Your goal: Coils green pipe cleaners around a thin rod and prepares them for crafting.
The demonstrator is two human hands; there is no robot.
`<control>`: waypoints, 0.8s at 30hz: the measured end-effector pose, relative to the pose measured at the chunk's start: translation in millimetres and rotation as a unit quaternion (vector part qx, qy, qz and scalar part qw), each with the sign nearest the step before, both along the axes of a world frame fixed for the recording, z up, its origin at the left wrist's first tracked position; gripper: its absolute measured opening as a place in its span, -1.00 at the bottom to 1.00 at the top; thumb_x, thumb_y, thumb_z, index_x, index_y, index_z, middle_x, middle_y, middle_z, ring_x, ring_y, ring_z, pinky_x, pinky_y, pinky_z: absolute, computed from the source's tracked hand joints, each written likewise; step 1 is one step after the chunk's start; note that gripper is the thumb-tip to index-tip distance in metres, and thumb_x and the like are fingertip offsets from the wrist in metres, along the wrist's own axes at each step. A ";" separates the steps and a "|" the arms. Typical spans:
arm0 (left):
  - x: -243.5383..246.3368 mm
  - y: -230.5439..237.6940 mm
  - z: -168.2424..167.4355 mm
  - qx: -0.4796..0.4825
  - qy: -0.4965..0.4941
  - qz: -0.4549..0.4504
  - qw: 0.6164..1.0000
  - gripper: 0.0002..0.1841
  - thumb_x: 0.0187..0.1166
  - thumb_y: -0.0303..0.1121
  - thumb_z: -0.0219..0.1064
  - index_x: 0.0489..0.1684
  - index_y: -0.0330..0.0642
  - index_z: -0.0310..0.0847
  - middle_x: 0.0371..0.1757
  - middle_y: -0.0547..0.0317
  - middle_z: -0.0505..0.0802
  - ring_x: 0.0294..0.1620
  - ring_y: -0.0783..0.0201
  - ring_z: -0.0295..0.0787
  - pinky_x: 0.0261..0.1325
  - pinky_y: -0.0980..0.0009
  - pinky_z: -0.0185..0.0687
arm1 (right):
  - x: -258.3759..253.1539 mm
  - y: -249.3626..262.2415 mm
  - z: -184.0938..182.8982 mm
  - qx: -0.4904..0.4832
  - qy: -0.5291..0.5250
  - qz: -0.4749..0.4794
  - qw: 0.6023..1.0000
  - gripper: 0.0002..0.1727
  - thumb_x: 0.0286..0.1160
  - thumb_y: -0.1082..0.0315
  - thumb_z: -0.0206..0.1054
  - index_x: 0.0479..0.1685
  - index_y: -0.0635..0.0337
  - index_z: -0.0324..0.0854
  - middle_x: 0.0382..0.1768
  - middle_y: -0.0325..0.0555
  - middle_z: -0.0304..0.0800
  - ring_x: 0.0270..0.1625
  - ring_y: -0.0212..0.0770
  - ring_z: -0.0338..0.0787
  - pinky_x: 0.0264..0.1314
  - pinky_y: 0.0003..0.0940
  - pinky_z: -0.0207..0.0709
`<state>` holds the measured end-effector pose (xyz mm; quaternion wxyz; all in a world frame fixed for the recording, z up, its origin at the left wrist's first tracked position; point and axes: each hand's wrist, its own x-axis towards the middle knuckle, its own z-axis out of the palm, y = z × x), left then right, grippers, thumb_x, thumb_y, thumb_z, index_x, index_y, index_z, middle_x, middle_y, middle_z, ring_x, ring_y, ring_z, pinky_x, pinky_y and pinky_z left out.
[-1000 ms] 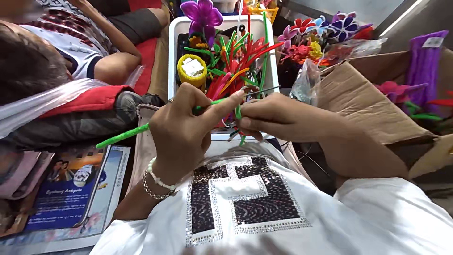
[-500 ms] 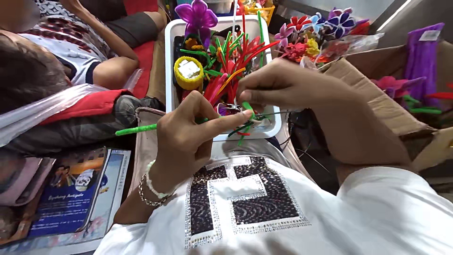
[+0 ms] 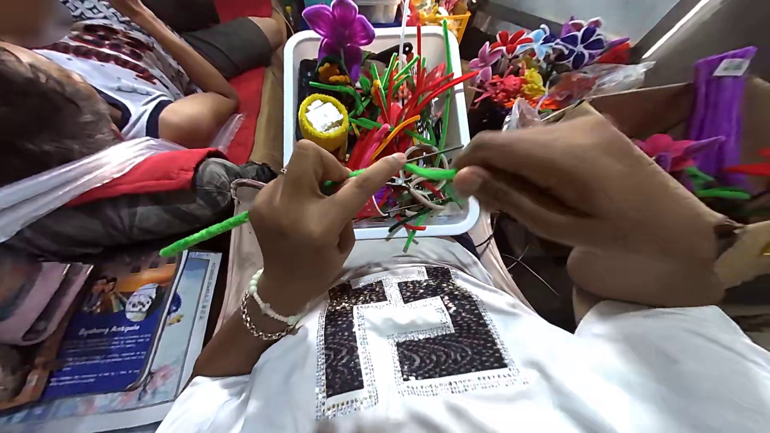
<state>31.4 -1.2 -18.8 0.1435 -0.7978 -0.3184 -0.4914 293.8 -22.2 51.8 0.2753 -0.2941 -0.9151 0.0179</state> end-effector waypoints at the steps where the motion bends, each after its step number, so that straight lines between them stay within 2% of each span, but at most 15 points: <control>1: -1.0 -0.7 0.2 -0.004 0.005 -0.017 1.000 -0.59 0.62 -0.51 0.19 0.23 0.14 0.88 -0.23 0.06 0.66 -0.34 0.27 0.52 -0.34 0.39 0.24 | 2.6 0.1 7.8 0.039 -0.009 -0.014 0.999 -0.68 0.82 0.18 0.07 -0.14 0.10 0.70 -0.52 -0.40 0.56 -0.53 -0.55 0.48 -0.52 -0.57 0.34; 4: -3.8 -3.2 1.6 -0.026 0.005 -0.088 0.996 -0.61 0.62 -0.50 0.19 0.18 0.14 0.89 -0.25 0.11 0.61 -0.31 0.34 0.46 -0.29 0.45 0.23 | 3.6 17.4 21.7 0.078 -0.005 0.007 0.997 -0.68 0.79 0.24 0.12 -0.17 0.19 0.75 -0.48 -0.34 0.64 -0.48 -0.58 0.49 -0.43 -0.62 0.37; 8: -2.9 -6.3 0.9 -0.031 -0.015 -0.140 0.990 -0.63 0.59 -0.51 0.23 0.08 0.13 0.93 -0.26 0.15 0.60 -0.28 0.42 0.46 -0.26 0.53 0.24 | -5.9 46.7 11.3 -0.019 0.031 0.056 0.998 -0.67 0.80 0.20 0.12 -0.22 0.16 0.74 -0.53 -0.43 0.59 -0.53 -0.66 0.46 -0.50 -0.70 0.33; 11: -0.8 -6.0 -2.0 -0.015 -0.035 -0.126 0.991 -0.65 0.60 -0.52 0.24 0.10 0.08 0.92 -0.24 0.14 0.60 -0.26 0.42 0.46 -0.22 0.55 0.26 | -16.3 59.5 -15.3 -0.125 0.061 0.098 0.985 -0.66 0.82 0.25 0.10 -0.26 0.20 0.70 -0.58 -0.41 0.56 -0.56 -0.64 0.48 -0.54 -0.69 0.36; 15: -0.6 -1.9 -3.6 0.014 -0.021 -0.037 0.999 -0.63 0.62 -0.47 0.24 0.23 0.14 0.88 -0.19 0.07 0.63 -0.27 0.31 0.50 -0.27 0.44 0.26 | -27.0 46.1 -45.7 -0.231 0.106 0.103 0.962 -0.64 0.87 0.30 0.00 -0.23 0.23 0.66 -0.55 -0.35 0.61 -0.53 -0.55 0.59 -0.50 -0.64 0.53; 18: 3.3 -0.1 -1.9 0.015 0.024 0.041 0.999 -0.55 0.63 -0.47 0.21 0.35 0.25 0.82 -0.22 0.03 0.64 -0.40 0.21 0.49 -0.43 0.36 0.19 | -25.2 27.0 -47.6 -0.171 0.053 0.073 0.981 -0.64 0.87 0.25 -0.04 -0.24 0.14 0.61 -0.57 -0.41 0.55 -0.53 -0.58 0.55 -0.50 -0.65 0.47; 20: 3.6 0.3 -0.7 0.011 0.045 0.067 0.997 -0.52 0.62 -0.50 0.23 0.37 0.29 0.81 -0.21 0.03 0.64 -0.42 0.19 0.50 -0.47 0.35 0.18 | -19.1 15.9 -38.3 -0.102 0.014 0.058 0.993 -0.65 0.84 0.21 -0.03 -0.25 0.10 0.62 -0.59 -0.46 0.46 -0.56 -0.60 0.46 -0.54 -0.64 0.35; 22: 1.7 0.7 0.7 0.007 0.047 0.065 0.997 -0.52 0.60 -0.52 0.21 0.33 0.27 0.83 -0.21 0.02 0.65 -0.41 0.18 0.51 -0.46 0.34 0.20 | -11.2 5.7 -21.1 -0.027 -0.007 0.028 0.999 -0.68 0.81 0.19 0.02 -0.25 0.08 0.62 -0.61 -0.46 0.43 -0.59 -0.60 0.40 -0.59 -0.62 0.27; 24: 0.0 -0.3 2.4 0.003 0.042 0.045 0.998 -0.53 0.61 -0.52 0.19 0.31 0.24 0.84 -0.23 0.03 0.65 -0.40 0.19 0.52 -0.45 0.34 0.21 | -2.3 3.2 -0.8 0.028 -0.013 -0.001 1.000 -0.69 0.81 0.18 0.07 -0.20 0.11 0.66 -0.57 -0.42 0.50 -0.58 -0.56 0.44 -0.58 -0.58 0.31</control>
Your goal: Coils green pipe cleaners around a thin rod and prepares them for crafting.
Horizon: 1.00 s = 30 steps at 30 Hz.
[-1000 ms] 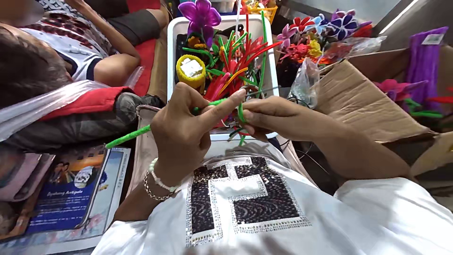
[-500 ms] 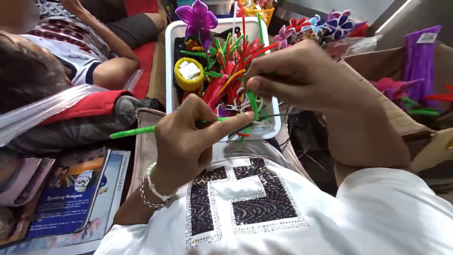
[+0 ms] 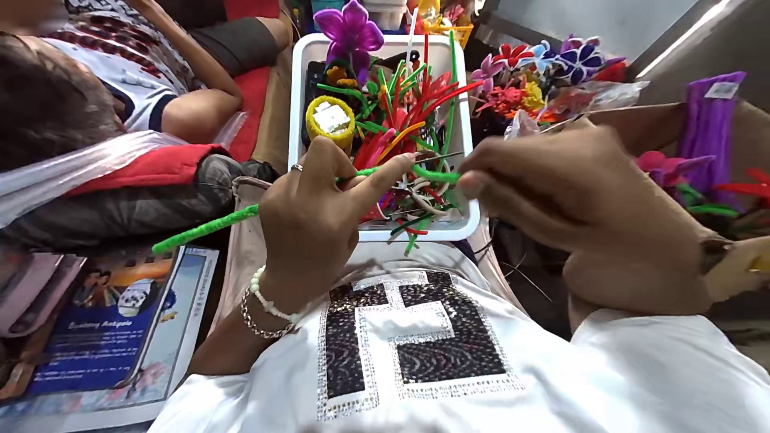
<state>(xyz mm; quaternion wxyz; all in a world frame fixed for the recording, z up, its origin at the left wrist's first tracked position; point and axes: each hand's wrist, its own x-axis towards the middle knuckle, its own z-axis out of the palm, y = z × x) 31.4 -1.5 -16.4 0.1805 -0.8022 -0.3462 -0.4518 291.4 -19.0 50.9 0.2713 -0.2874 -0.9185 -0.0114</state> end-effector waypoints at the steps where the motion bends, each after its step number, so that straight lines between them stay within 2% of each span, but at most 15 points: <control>1: -0.7 -1.0 0.5 -0.005 -0.005 -0.018 1.000 -0.54 0.61 -0.52 0.19 0.30 0.23 0.84 -0.23 0.04 0.64 -0.39 0.20 0.50 -0.44 0.35 0.20 | 3.8 2.6 7.9 0.016 0.005 -0.006 1.000 -0.69 0.81 0.19 0.09 -0.17 0.13 0.68 -0.54 -0.38 0.56 -0.56 -0.55 0.47 -0.55 -0.57 0.35; 5: -4.4 -4.1 2.1 -0.033 -0.025 -0.096 0.995 -0.55 0.59 -0.52 0.19 0.25 0.21 0.87 -0.25 0.10 0.60 -0.37 0.31 0.45 -0.37 0.42 0.19 | 6.7 32.2 18.7 0.007 0.044 0.027 0.999 -0.65 0.83 0.22 0.10 -0.17 0.24 0.71 -0.47 -0.35 0.64 -0.47 -0.62 0.53 -0.40 -0.67 0.43; 7: -5.3 -4.5 2.0 -0.039 -0.036 -0.118 0.992 -0.55 0.56 -0.54 0.19 0.21 0.18 0.89 -0.26 0.12 0.57 -0.35 0.35 0.43 -0.35 0.46 0.18 | 3.6 46.9 11.4 -0.042 0.067 0.048 0.996 -0.66 0.82 0.23 0.11 -0.16 0.25 0.72 -0.46 -0.37 0.65 -0.46 -0.66 0.57 -0.40 -0.71 0.49; 10: -5.4 -4.3 1.1 -0.043 -0.044 -0.131 0.989 -0.55 0.57 -0.52 0.17 0.20 0.20 0.90 -0.24 0.14 0.56 -0.32 0.38 0.41 -0.31 0.49 0.17 | -4.9 59.9 -11.9 -0.155 0.097 0.076 0.980 -0.67 0.84 0.26 0.07 -0.17 0.23 0.69 -0.46 -0.38 0.65 -0.47 -0.61 0.59 -0.42 -0.66 0.52; 12: -4.2 -3.5 -1.1 -0.042 -0.046 -0.136 0.989 -0.58 0.57 -0.51 0.19 0.16 0.19 0.92 -0.24 0.13 0.58 -0.31 0.37 0.45 -0.30 0.48 0.21 | -13.7 63.5 -35.2 -0.247 0.124 0.127 0.953 -0.68 0.84 0.29 0.06 -0.21 0.25 0.68 -0.48 -0.36 0.66 -0.48 -0.61 0.60 -0.44 -0.67 0.53; 14: -2.6 -2.6 -3.1 -0.037 -0.049 -0.134 0.989 -0.59 0.57 -0.51 0.20 0.13 0.15 0.92 -0.23 0.11 0.60 -0.28 0.35 0.48 -0.27 0.46 0.24 | -20.7 59.7 -54.9 -0.362 0.163 0.178 0.900 -0.71 0.83 0.34 0.05 -0.26 0.22 0.61 -0.52 -0.38 0.60 -0.52 -0.62 0.56 -0.47 -0.72 0.48; 16: -1.1 -1.6 -4.7 -0.023 -0.053 -0.110 0.992 -0.60 0.58 -0.51 0.20 0.15 0.13 0.92 -0.23 0.09 0.61 -0.29 0.34 0.49 -0.29 0.45 0.24 | -23.8 48.6 -64.7 -0.445 0.200 0.184 0.853 -0.69 0.87 0.33 -0.01 -0.24 0.17 0.59 -0.54 -0.41 0.57 -0.52 -0.62 0.53 -0.44 -0.73 0.46; 17: -0.2 -1.2 -5.1 -0.016 -0.057 -0.093 0.994 -0.61 0.59 -0.51 0.22 0.16 0.14 0.91 -0.23 0.08 0.62 -0.30 0.33 0.49 -0.30 0.44 0.24 | -23.7 42.4 -66.4 -0.459 0.203 0.178 0.846 -0.67 0.89 0.31 -0.05 -0.23 0.15 0.58 -0.53 -0.42 0.55 -0.51 -0.63 0.52 -0.43 -0.74 0.44; 19: 1.5 -0.3 -5.0 -0.005 -0.053 -0.047 0.997 -0.60 0.62 -0.50 0.25 0.24 0.18 0.88 -0.23 0.06 0.64 -0.34 0.29 0.51 -0.34 0.42 0.25 | -21.3 32.6 -62.8 -0.408 0.177 0.169 0.880 -0.66 0.90 0.31 -0.09 -0.23 0.19 0.54 -0.50 -0.37 0.55 -0.50 -0.60 0.52 -0.44 -0.72 0.45; 21: 2.6 0.8 -4.1 -0.001 -0.028 -0.004 1.000 -0.55 0.62 -0.50 0.24 0.33 0.25 0.84 -0.22 0.04 0.63 -0.40 0.24 0.48 -0.43 0.38 0.18 | -16.0 20.1 -49.9 -0.293 0.117 0.131 0.940 -0.66 0.89 0.28 -0.04 -0.23 0.20 0.57 -0.48 -0.37 0.59 -0.48 -0.59 0.58 -0.43 -0.71 0.52; 24: 1.8 1.2 -2.6 -0.006 0.009 0.008 1.000 -0.53 0.61 -0.50 0.25 0.35 0.29 0.82 -0.24 0.03 0.63 -0.41 0.19 0.49 -0.46 0.34 0.20 | -6.2 0.3 -22.0 -0.122 0.044 0.049 0.990 -0.68 0.84 0.20 0.04 -0.17 0.14 0.65 -0.54 -0.46 0.54 -0.52 -0.65 0.50 -0.49 -0.73 0.42; 26: 0.9 -0.3 -1.5 -0.008 0.010 -0.013 1.000 -0.54 0.60 -0.50 0.24 0.31 0.29 0.84 -0.27 0.06 0.64 -0.40 0.21 0.50 -0.44 0.35 0.20 | -0.9 -5.4 -2.0 -0.021 0.013 -0.001 1.000 -0.70 0.81 0.19 0.09 -0.16 0.11 0.69 -0.56 -0.44 0.55 -0.56 -0.60 0.48 -0.55 -0.64 0.38; 28: -1.0 -2.9 0.4 -0.017 -0.002 -0.047 0.999 -0.54 0.59 -0.51 0.23 0.27 0.27 0.87 -0.26 0.07 0.63 -0.38 0.24 0.48 -0.40 0.38 0.20 | 3.1 -0.3 13.7 0.035 0.001 -0.032 0.999 -0.69 0.80 0.20 0.09 -0.13 0.13 0.72 -0.50 -0.34 0.63 -0.51 -0.49 0.56 -0.49 -0.49 0.44; 30: -3.6 -4.2 2.2 -0.036 -0.020 -0.088 0.995 -0.55 0.60 -0.52 0.20 0.23 0.24 0.88 -0.24 0.09 0.60 -0.36 0.31 0.46 -0.36 0.42 0.21 | 5.3 16.6 22.3 0.038 0.011 -0.018 0.999 -0.67 0.81 0.22 0.08 -0.13 0.18 0.73 -0.47 -0.32 0.65 -0.47 -0.53 0.56 -0.43 -0.54 0.45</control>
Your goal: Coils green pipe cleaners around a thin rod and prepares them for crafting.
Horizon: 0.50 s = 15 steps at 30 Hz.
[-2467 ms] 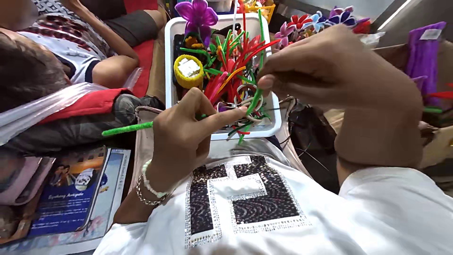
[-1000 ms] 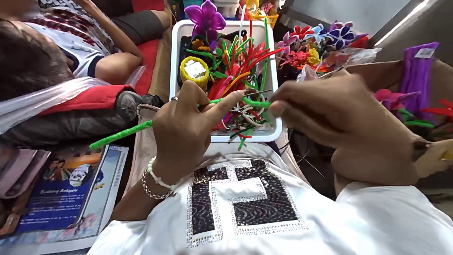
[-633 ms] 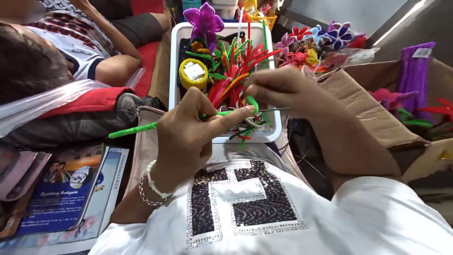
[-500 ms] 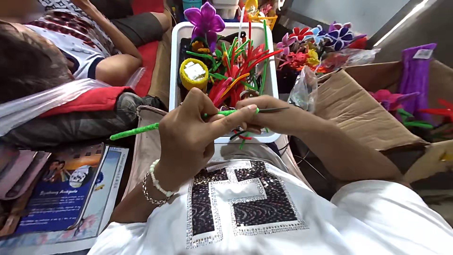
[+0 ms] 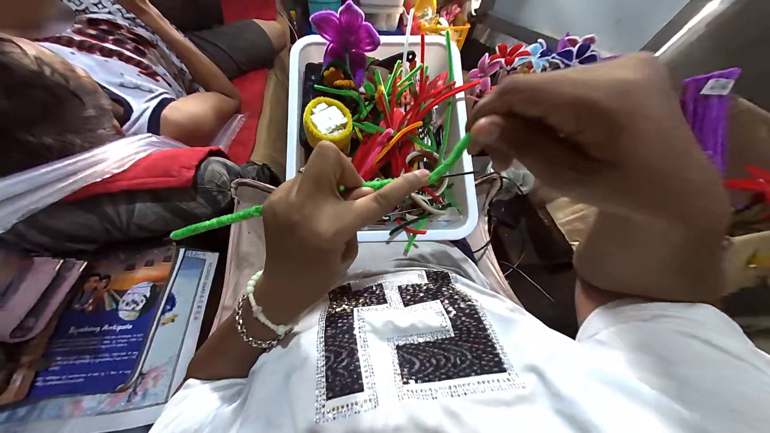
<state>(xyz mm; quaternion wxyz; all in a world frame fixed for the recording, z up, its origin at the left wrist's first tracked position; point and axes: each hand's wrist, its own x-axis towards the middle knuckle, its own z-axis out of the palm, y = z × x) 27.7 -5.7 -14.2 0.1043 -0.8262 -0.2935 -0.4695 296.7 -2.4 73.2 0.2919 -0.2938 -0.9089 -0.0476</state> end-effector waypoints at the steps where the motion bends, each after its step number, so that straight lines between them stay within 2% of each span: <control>1: -1.0 -0.3 0.6 -0.006 -0.006 -0.012 1.000 -0.54 0.58 -0.53 0.18 0.22 0.23 0.89 -0.23 0.10 0.60 -0.33 0.32 0.47 -0.34 0.43 0.21 | 0.7 10.5 0.6 -0.019 0.009 0.020 1.000 -0.66 0.82 0.22 0.08 -0.13 0.21 0.74 -0.45 -0.35 0.65 -0.45 -0.60 0.56 -0.40 -0.62 0.47; 3: -1.5 -0.6 0.4 -0.010 -0.016 -0.025 1.000 -0.53 0.57 -0.53 0.17 0.20 0.22 0.90 -0.23 0.11 0.58 -0.30 0.34 0.45 -0.30 0.45 0.21 | -1.3 27.0 -5.3 -0.080 0.025 0.040 0.996 -0.67 0.81 0.22 0.09 -0.12 0.20 0.74 -0.47 -0.41 0.65 -0.46 -0.67 0.57 -0.39 -0.71 0.50; 6: 0.3 0.3 -1.9 -0.004 -0.040 -0.032 0.999 -0.56 0.58 -0.53 0.19 0.18 0.20 0.91 -0.24 0.12 0.58 -0.30 0.37 0.44 -0.28 0.48 0.21 | -10.0 39.0 -26.4 -0.172 0.040 0.069 0.982 -0.69 0.82 0.26 0.07 -0.18 0.18 0.69 -0.49 -0.41 0.63 -0.47 -0.64 0.58 -0.40 -0.68 0.51; 9: 0.8 2.3 -4.2 0.019 -0.056 0.005 0.998 -0.60 0.60 -0.52 0.25 0.18 0.18 0.91 -0.20 0.08 0.60 -0.28 0.35 0.47 -0.26 0.49 0.24 | -18.0 34.7 -50.1 -0.244 0.052 0.118 0.961 -0.70 0.83 0.33 0.04 -0.20 0.21 0.66 -0.49 -0.36 0.66 -0.47 -0.57 0.64 -0.42 -0.65 0.58; 12: 1.9 3.3 -4.0 0.036 -0.042 0.069 0.996 -0.58 0.62 -0.52 0.25 0.24 0.20 0.88 -0.20 0.04 0.64 -0.32 0.27 0.51 -0.32 0.39 0.25 | -20.8 12.2 -55.5 -0.222 0.009 0.108 0.969 -0.69 0.83 0.26 0.06 -0.28 0.12 0.63 -0.56 -0.43 0.61 -0.53 -0.61 0.59 -0.50 -0.69 0.51; 15: 3.0 4.2 -3.9 0.040 -0.010 0.091 0.995 -0.54 0.60 -0.53 0.23 0.28 0.24 0.86 -0.21 0.02 0.65 -0.36 0.21 0.52 -0.37 0.34 0.24 | -12.4 -11.5 -35.4 -0.117 -0.044 0.054 0.991 -0.75 0.76 0.21 0.10 -0.21 0.04 0.64 -0.59 -0.49 0.50 -0.58 -0.61 0.48 -0.58 -0.64 0.37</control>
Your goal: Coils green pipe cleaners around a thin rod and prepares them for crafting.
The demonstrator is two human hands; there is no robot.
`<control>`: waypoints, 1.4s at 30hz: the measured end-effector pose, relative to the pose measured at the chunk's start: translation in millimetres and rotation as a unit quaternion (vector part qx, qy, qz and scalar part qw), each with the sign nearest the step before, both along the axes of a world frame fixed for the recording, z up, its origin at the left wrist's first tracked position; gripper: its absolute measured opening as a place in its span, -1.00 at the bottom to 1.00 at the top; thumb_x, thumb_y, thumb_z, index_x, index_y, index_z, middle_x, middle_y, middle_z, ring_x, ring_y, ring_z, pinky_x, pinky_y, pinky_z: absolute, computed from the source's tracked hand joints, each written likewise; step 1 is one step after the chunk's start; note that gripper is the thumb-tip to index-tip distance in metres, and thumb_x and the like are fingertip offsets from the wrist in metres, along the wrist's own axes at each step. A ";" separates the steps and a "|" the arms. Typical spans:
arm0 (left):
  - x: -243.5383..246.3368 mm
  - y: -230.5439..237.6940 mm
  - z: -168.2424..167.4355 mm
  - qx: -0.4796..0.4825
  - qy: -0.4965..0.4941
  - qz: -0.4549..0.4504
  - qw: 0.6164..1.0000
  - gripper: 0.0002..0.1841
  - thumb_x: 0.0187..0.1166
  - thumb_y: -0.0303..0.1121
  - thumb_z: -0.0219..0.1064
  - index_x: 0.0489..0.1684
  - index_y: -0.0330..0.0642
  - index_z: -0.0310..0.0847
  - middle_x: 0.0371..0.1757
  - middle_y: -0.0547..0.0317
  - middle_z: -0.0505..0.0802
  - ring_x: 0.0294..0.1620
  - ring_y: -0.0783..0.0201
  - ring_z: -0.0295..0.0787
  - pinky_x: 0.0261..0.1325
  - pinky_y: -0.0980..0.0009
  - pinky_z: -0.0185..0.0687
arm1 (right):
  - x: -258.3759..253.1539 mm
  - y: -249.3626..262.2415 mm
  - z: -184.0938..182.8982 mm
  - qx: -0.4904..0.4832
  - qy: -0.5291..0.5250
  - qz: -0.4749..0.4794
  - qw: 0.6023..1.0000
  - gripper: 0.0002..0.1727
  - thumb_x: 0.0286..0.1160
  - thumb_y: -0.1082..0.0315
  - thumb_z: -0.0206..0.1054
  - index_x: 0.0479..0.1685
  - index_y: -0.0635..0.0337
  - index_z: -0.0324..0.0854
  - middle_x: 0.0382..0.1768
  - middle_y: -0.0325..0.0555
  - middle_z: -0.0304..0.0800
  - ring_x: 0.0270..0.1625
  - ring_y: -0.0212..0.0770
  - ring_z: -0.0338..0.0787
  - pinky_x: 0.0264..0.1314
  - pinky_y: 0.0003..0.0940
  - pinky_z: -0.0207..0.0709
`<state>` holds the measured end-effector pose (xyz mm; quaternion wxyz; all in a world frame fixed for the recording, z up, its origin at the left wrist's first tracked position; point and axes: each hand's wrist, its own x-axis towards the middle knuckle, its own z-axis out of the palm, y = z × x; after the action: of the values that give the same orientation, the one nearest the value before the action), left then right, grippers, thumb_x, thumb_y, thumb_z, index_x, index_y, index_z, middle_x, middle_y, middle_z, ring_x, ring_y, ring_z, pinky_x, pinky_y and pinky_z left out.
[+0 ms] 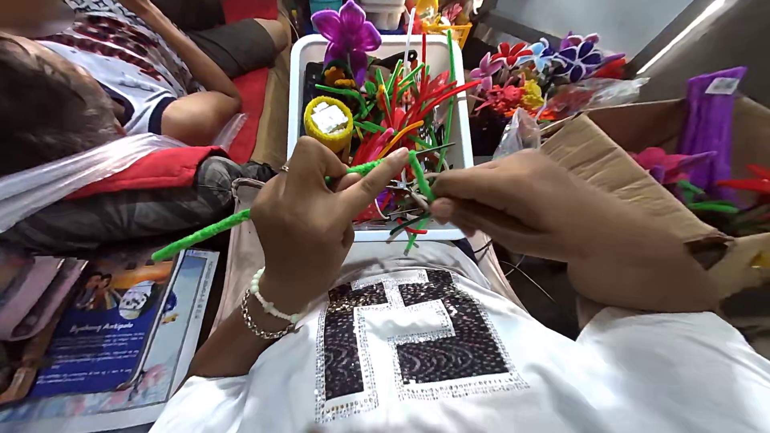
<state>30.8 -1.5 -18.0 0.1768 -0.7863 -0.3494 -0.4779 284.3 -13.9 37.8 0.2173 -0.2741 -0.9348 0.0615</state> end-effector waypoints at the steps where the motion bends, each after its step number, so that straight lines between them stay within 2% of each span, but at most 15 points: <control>1: -0.3 -0.2 0.6 0.000 0.013 -0.007 1.000 -0.55 0.60 -0.53 0.24 0.27 0.24 0.86 -0.22 0.02 0.65 -0.35 0.20 0.53 -0.38 0.33 0.24 | 4.2 -5.1 10.2 0.037 -0.004 -0.013 0.999 -0.75 0.76 0.20 0.10 -0.19 0.05 0.66 -0.58 -0.47 0.50 -0.58 -0.58 0.47 -0.58 -0.60 0.35; 4: -2.2 -2.3 2.6 -0.012 0.032 -0.077 0.996 -0.61 0.60 -0.47 0.27 0.22 0.22 0.89 -0.27 0.05 0.64 -0.37 0.22 0.51 -0.36 0.34 0.25 | 12.9 -4.8 37.1 0.108 0.000 -0.032 0.994 -0.70 0.79 0.21 0.08 -0.17 0.09 0.71 -0.55 -0.39 0.57 -0.54 -0.52 0.50 -0.51 -0.53 0.37; 6: -3.0 -4.3 2.8 -0.022 0.024 -0.123 0.992 -0.61 0.60 -0.47 0.25 0.18 0.23 0.91 -0.29 0.10 0.60 -0.38 0.29 0.44 -0.36 0.39 0.19 | 13.8 8.2 45.3 0.106 0.007 -0.022 0.994 -0.67 0.79 0.24 0.06 -0.18 0.15 0.72 -0.55 -0.40 0.56 -0.55 -0.59 0.46 -0.51 -0.60 0.34; 11: -5.0 -3.5 1.5 -0.009 -0.045 -0.151 0.987 -0.64 0.63 -0.49 0.23 0.15 0.12 0.91 -0.19 0.10 0.59 -0.21 0.39 0.46 -0.18 0.53 0.26 | 11.5 41.3 29.6 -0.007 0.062 0.003 0.998 -0.68 0.83 0.25 0.06 -0.17 0.16 0.70 -0.48 -0.44 0.64 -0.47 -0.67 0.58 -0.40 -0.72 0.50; 15: -3.8 -1.5 -0.4 0.000 -0.074 -0.139 0.988 -0.61 0.59 -0.54 0.22 0.15 0.09 0.90 -0.17 0.09 0.59 -0.18 0.39 0.49 -0.14 0.55 0.30 | -2.1 43.3 -2.2 -0.129 0.091 0.062 0.986 -0.67 0.85 0.29 0.02 -0.24 0.19 0.64 -0.51 -0.38 0.63 -0.50 -0.60 0.61 -0.47 -0.68 0.53; 17: -3.0 -0.5 -0.6 0.010 -0.081 -0.104 0.991 -0.62 0.59 -0.54 0.25 0.17 0.08 0.90 -0.19 0.07 0.60 -0.21 0.36 0.49 -0.17 0.52 0.29 | -6.5 35.2 -12.6 -0.148 0.091 0.089 0.981 -0.66 0.86 0.29 0.02 -0.28 0.20 0.61 -0.55 -0.36 0.61 -0.53 -0.57 0.60 -0.49 -0.67 0.53; 20: -3.2 0.5 0.0 0.015 -0.048 -0.047 0.998 -0.60 0.60 -0.53 0.25 0.21 0.16 0.89 -0.21 0.06 0.63 -0.26 0.30 0.51 -0.24 0.44 0.27 | -4.2 14.7 -8.8 -0.041 0.019 0.059 0.997 -0.70 0.82 0.22 0.05 -0.24 0.10 0.61 -0.58 -0.47 0.51 -0.55 -0.63 0.50 -0.53 -0.69 0.39; 23: -4.6 1.4 0.7 0.007 -0.013 -0.046 0.999 -0.60 0.62 -0.50 0.23 0.21 0.18 0.89 -0.24 0.05 0.64 -0.32 0.27 0.51 -0.31 0.41 0.26 | 5.6 -6.5 17.7 0.086 -0.017 0.000 0.996 -0.75 0.74 0.22 0.09 -0.16 0.05 0.67 -0.57 -0.44 0.52 -0.57 -0.53 0.48 -0.57 -0.55 0.32; 25: -6.0 -0.4 2.1 0.000 0.000 -0.069 0.998 -0.60 0.63 -0.49 0.21 0.19 0.17 0.90 -0.25 0.05 0.64 -0.32 0.28 0.50 -0.31 0.41 0.24 | 13.8 -7.4 36.0 0.125 -0.009 -0.026 0.992 -0.72 0.78 0.22 0.08 -0.11 0.08 0.70 -0.51 -0.36 0.61 -0.52 -0.47 0.55 -0.51 -0.47 0.40; 28: -7.9 -3.7 4.7 -0.020 -0.012 -0.125 0.992 -0.61 0.61 -0.50 0.22 0.16 0.15 0.91 -0.24 0.10 0.61 -0.28 0.35 0.45 -0.26 0.48 0.22 | 16.4 12.9 48.8 0.133 0.021 -0.032 0.990 -0.66 0.84 0.22 0.02 -0.15 0.18 0.67 -0.49 -0.36 0.55 -0.50 -0.57 0.47 -0.47 -0.57 0.32; 34: -6.2 -1.1 1.6 -0.043 -0.057 -0.190 0.979 -0.64 0.56 -0.53 0.25 0.06 0.08 0.94 -0.23 0.15 0.57 -0.24 0.45 0.44 -0.20 0.58 0.25 | 2.1 58.3 6.7 -0.075 0.117 0.069 0.988 -0.69 0.84 0.31 0.03 -0.18 0.26 0.63 -0.45 -0.37 0.60 -0.46 -0.63 0.53 -0.42 -0.70 0.45; 36: -5.1 0.0 -0.1 -0.041 -0.073 -0.181 0.980 -0.65 0.57 -0.54 0.24 0.07 0.06 0.93 -0.21 0.14 0.57 -0.22 0.44 0.45 -0.18 0.59 0.27 | -4.9 62.3 -15.1 -0.188 0.149 0.106 0.965 -0.68 0.86 0.34 -0.02 -0.20 0.26 0.61 -0.45 -0.35 0.61 -0.46 -0.62 0.56 -0.42 -0.71 0.48; 39: -6.0 0.5 0.6 -0.032 -0.094 -0.140 0.985 -0.64 0.56 -0.56 0.24 0.09 0.02 0.91 -0.20 0.11 0.57 -0.19 0.41 0.47 -0.14 0.58 0.31 | -11.6 53.8 -34.9 -0.355 0.209 0.129 0.902 -0.68 0.88 0.35 -0.11 -0.21 0.16 0.53 -0.50 -0.42 0.53 -0.50 -0.63 0.48 -0.45 -0.74 0.38; 41: -5.5 1.3 0.8 -0.010 -0.099 -0.098 0.990 -0.65 0.59 -0.56 0.25 0.11 0.00 0.92 -0.21 0.07 0.59 -0.20 0.38 0.48 -0.16 0.55 0.32 | -11.9 42.4 -38.4 -0.356 0.213 0.118 0.902 -0.67 0.90 0.31 -0.10 -0.20 0.16 0.53 -0.49 -0.37 0.53 -0.51 -0.59 0.50 -0.46 -0.72 0.42; 42: -5.3 2.3 0.3 0.000 -0.096 -0.075 0.993 -0.64 0.60 -0.55 0.24 0.13 0.02 0.91 -0.20 0.06 0.60 -0.21 0.36 0.48 -0.17 0.53 0.31 | -10.7 36.2 -36.2 -0.313 0.189 0.111 0.924 -0.68 0.90 0.30 -0.08 -0.21 0.19 0.53 -0.50 -0.35 0.54 -0.50 -0.58 0.52 -0.46 -0.70 0.45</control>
<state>25.5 0.8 -17.7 0.1061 -0.7610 -0.3050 -0.5627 273.6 22.2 1.6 0.2849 -0.2058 -0.8338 0.4258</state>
